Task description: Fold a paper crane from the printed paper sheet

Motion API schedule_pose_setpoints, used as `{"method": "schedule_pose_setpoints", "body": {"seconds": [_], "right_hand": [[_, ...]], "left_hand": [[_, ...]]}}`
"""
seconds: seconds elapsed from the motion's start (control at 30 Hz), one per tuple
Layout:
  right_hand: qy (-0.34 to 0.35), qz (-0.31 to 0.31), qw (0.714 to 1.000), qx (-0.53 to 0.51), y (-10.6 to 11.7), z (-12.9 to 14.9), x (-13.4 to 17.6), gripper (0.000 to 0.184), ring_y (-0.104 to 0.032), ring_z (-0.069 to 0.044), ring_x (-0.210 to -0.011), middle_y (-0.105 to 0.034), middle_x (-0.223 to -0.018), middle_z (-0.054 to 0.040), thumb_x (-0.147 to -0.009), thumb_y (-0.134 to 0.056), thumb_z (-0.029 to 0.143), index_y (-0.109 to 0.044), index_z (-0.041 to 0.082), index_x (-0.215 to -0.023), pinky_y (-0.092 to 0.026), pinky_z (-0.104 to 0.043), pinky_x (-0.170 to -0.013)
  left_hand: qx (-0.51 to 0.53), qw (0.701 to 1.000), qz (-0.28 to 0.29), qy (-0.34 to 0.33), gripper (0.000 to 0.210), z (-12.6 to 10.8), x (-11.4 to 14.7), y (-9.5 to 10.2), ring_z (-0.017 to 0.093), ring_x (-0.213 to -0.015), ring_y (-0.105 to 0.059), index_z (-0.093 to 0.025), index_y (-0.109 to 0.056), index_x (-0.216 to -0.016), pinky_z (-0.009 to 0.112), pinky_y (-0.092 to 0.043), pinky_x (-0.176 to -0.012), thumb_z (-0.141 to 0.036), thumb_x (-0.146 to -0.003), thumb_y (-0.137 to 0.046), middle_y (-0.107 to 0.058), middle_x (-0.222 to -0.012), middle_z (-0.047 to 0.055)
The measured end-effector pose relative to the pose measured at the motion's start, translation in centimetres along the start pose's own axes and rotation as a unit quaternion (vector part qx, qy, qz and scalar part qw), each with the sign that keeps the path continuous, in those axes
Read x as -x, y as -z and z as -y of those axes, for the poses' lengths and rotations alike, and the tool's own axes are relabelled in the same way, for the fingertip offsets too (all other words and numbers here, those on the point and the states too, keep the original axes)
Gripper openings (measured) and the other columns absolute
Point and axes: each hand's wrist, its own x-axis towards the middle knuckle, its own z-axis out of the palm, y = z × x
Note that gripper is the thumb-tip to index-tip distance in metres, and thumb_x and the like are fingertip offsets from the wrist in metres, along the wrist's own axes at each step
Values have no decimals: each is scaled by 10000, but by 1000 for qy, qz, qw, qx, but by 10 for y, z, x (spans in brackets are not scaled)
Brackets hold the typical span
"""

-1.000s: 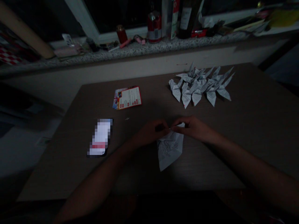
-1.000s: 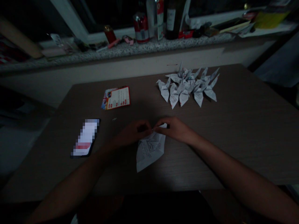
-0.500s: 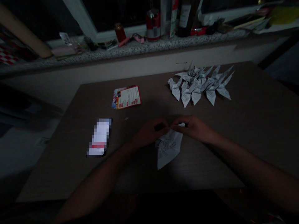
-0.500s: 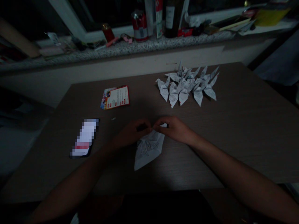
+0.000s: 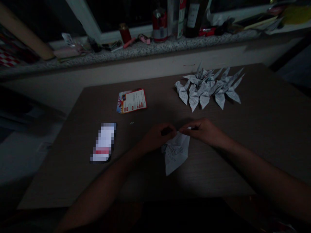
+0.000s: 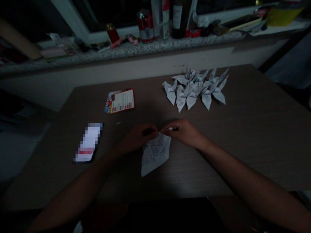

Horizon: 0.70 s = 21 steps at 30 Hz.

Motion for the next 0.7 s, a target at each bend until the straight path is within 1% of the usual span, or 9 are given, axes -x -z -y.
{"method": "schedule_pose_setpoints", "body": {"seconds": [0.13,0.23,0.33,0.43,0.5,0.6,0.7], "right_hand": [[-22,51,997,-46,5,2,1,362,-730,-207,-798,-809,-892,-40,-883,-672,552,-818,222,-913,-578,-339,-717],[-23,62,996,-52,6,3,1,380,-723,-198,-784,-805,-875,-41,-904,-651,566,-806,220,-877,-582,-339,-716],[-11,41,998,-37,8,1,0,387,-709,-190,-750,-795,-846,-40,-904,-651,576,-798,219,-881,-578,-341,-702],[-17,-3,999,-31,11,-3,-1,366,-702,-182,-737,-782,-835,-38,-906,-655,560,-783,217,-888,-570,-331,-688],[-24,-23,999,-35,13,-6,-1,354,-699,-182,-730,-770,-823,-39,-904,-659,551,-767,216,-864,-567,-325,-672],[-28,-41,998,-50,13,-9,-1,338,-694,-187,-728,-756,-816,-46,-880,-684,543,-749,214,-835,-568,-326,-654],[-34,-47,997,-58,13,-9,-1,318,-690,-191,-743,-746,-826,-46,-863,-692,526,-742,213,-843,-573,-332,-660]], "left_hand": [[-17,1000,-14,13,126,0,-1,2,145,-793,-612,-185,-679,-884,265,-469,-746,-309,-898,-660,-662,-842,-3],[-21,1000,-5,15,128,0,0,3,155,-823,-631,-188,-681,-901,280,-488,-778,-313,-908,-654,-680,-870,8],[-14,1000,7,16,166,0,1,4,173,-877,-656,-189,-684,-970,300,-508,-810,-346,-932,-646,-701,-933,26],[31,999,27,24,260,-1,5,8,192,-983,-677,-193,-659,-1129,316,-525,-851,-382,-952,-642,-711,-1092,59],[50,997,39,42,316,-1,7,11,205,-1041,-678,-196,-629,-1196,327,-532,-871,-395,-952,-651,-702,-1169,76],[54,995,53,64,354,0,10,16,208,-1021,-681,-191,-601,-1216,323,-540,-832,-391,-934,-678,-698,-1172,84],[35,997,32,68,352,4,11,18,196,-954,-681,-187,-598,-1193,304,-534,-770,-367,-909,-704,-699,-1134,78]]}}
